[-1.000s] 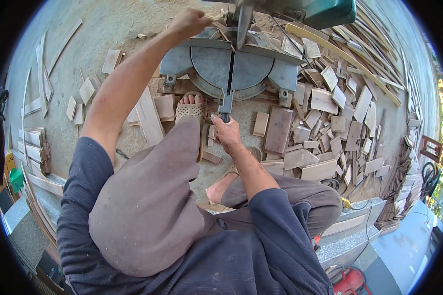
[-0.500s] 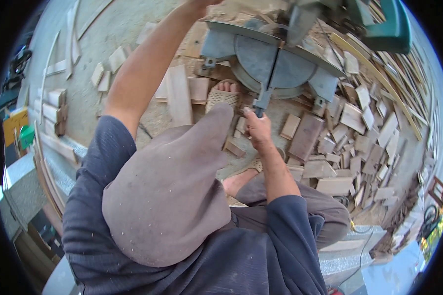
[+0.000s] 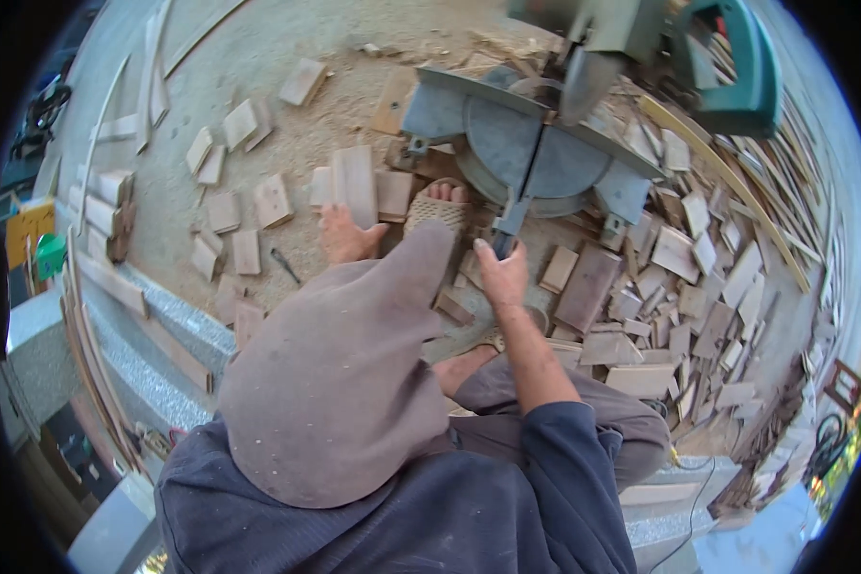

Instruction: The person aligns wooden blocks on a miter saw, cuts them with the saw, and picks up and sorts wood pieces by hand.

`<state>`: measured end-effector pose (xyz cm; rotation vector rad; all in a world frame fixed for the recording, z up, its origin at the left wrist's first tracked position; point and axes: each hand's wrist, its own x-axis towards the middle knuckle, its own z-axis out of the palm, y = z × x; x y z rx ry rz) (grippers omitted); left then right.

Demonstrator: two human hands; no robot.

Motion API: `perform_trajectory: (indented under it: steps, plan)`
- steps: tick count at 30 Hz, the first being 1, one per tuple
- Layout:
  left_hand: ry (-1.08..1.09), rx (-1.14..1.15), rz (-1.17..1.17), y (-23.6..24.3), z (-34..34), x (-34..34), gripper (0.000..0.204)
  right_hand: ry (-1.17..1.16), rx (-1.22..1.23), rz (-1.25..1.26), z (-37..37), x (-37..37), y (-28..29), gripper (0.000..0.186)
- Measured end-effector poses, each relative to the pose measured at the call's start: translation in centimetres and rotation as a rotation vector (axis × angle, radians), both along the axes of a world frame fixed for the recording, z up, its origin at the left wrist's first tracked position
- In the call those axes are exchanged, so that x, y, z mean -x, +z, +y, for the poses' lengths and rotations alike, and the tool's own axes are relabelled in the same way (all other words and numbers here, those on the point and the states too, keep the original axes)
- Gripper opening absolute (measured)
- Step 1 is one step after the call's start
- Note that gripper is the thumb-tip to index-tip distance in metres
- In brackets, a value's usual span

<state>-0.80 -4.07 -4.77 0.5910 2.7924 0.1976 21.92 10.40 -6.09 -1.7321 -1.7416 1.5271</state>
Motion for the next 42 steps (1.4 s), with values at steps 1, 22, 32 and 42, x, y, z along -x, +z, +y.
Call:
perform_trajectory:
  steps: [1,22,32,42]
  plan:
    - [0.027,0.01,-0.027,0.3,0.0,0.8,0.077,-0.055,-0.166,0.009,-0.5,0.4,-0.3,0.067]
    - [0.358,-1.396,-1.468,5.6,12.7,-1.2,0.033,-0.193,0.332,0.511,3.4,3.8,9.2,0.044]
    - [0.399,-0.705,-1.533,2.1,18.0,-3.2,0.041,0.043,-0.058,-0.291,16.7,-5.8,6.9,0.054]
    - [0.517,-0.793,-1.351,2.5,18.0,0.1,0.044,0.492,-0.934,-0.539,15.3,-5.9,6.3,0.066]
